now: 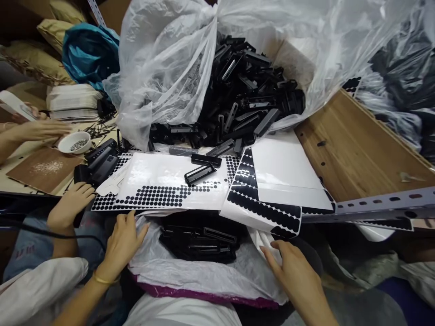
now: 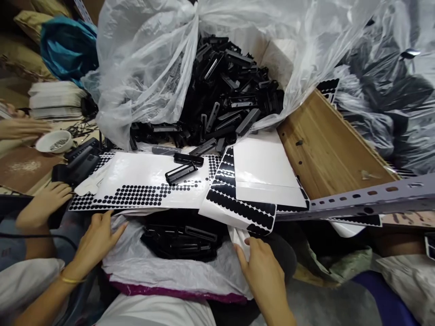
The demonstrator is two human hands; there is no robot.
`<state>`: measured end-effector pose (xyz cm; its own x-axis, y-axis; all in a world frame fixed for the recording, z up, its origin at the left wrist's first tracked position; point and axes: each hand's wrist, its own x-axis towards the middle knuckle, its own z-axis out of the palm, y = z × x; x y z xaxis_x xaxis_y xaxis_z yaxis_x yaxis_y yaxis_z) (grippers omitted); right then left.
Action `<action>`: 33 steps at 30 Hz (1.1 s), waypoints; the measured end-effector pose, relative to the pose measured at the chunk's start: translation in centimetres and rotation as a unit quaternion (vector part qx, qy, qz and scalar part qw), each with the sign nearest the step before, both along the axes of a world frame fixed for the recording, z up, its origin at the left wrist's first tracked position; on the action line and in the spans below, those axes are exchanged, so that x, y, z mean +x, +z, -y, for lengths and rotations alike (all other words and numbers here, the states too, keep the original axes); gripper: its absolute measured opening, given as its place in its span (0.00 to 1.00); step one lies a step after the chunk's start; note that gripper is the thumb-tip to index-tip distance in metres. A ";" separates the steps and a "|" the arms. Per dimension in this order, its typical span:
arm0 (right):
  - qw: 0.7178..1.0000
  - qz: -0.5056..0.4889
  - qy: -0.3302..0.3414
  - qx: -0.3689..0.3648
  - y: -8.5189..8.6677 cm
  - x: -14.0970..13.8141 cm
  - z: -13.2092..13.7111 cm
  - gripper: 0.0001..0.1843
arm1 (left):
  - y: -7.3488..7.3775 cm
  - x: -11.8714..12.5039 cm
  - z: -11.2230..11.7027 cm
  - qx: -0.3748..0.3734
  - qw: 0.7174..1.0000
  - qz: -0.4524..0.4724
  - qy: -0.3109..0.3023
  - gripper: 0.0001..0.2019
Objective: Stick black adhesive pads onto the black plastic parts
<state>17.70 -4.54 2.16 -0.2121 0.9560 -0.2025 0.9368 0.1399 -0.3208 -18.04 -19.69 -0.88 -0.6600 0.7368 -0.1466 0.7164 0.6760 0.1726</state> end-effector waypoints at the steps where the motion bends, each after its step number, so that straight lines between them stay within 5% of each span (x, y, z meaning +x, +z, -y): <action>1: 1.000 -0.018 0.024 -0.006 0.0 -0.4 -0.2 0.15 | -0.4 -0.7 -0.5 -0.009 1.000 0.016 0.002 0.21; 5: 0.978 -0.145 0.128 -0.084 0.5 -2.8 -0.4 0.14 | -0.1 -2.9 -1.0 -0.010 0.996 0.081 -0.028 0.10; 9: 0.950 -0.167 0.215 -0.151 -0.3 -7.3 1.9 0.11 | 3.1 -1.2 -2.9 0.049 0.984 0.140 -0.094 0.10; 12: 0.910 -0.128 0.348 -0.186 -3.4 -10.4 4.9 0.18 | 4.2 1.9 -7.9 0.150 0.950 0.193 -0.196 0.11; 16: 0.859 -0.058 0.427 -0.276 -5.8 -11.3 5.7 0.18 | 2.4 4.6 -16.2 0.229 0.930 0.103 -0.270 0.11; 19: 0.874 -0.157 0.376 -0.265 -3.1 -11.0 2.2 0.15 | 1.1 4.6 -19.8 0.198 0.943 0.076 -0.257 0.05; 23: 0.959 -0.171 0.203 -0.096 0.9 -12.3 -4.2 0.12 | 1.5 4.3 -19.6 0.243 0.929 0.178 -0.214 0.08; 26: 0.991 -0.058 0.116 -0.035 1.2 -14.2 -7.5 0.12 | 2.0 5.2 -17.5 0.263 0.868 0.405 -0.117 0.16; 29: 0.997 0.023 0.066 -0.012 0.6 -15.4 -9.4 0.13 | 1.4 6.9 -15.7 0.241 0.744 0.623 0.011 0.21; 31: 0.997 0.051 0.063 -0.017 0.3 -15.7 -10.2 0.13 | 0.6 7.8 -15.2 0.247 0.665 0.701 0.069 0.20; 33: 0.995 0.065 0.072 -0.034 0.1 -15.7 -10.9 0.12 | -0.1 8.4 -15.2 0.263 0.615 0.737 0.098 0.17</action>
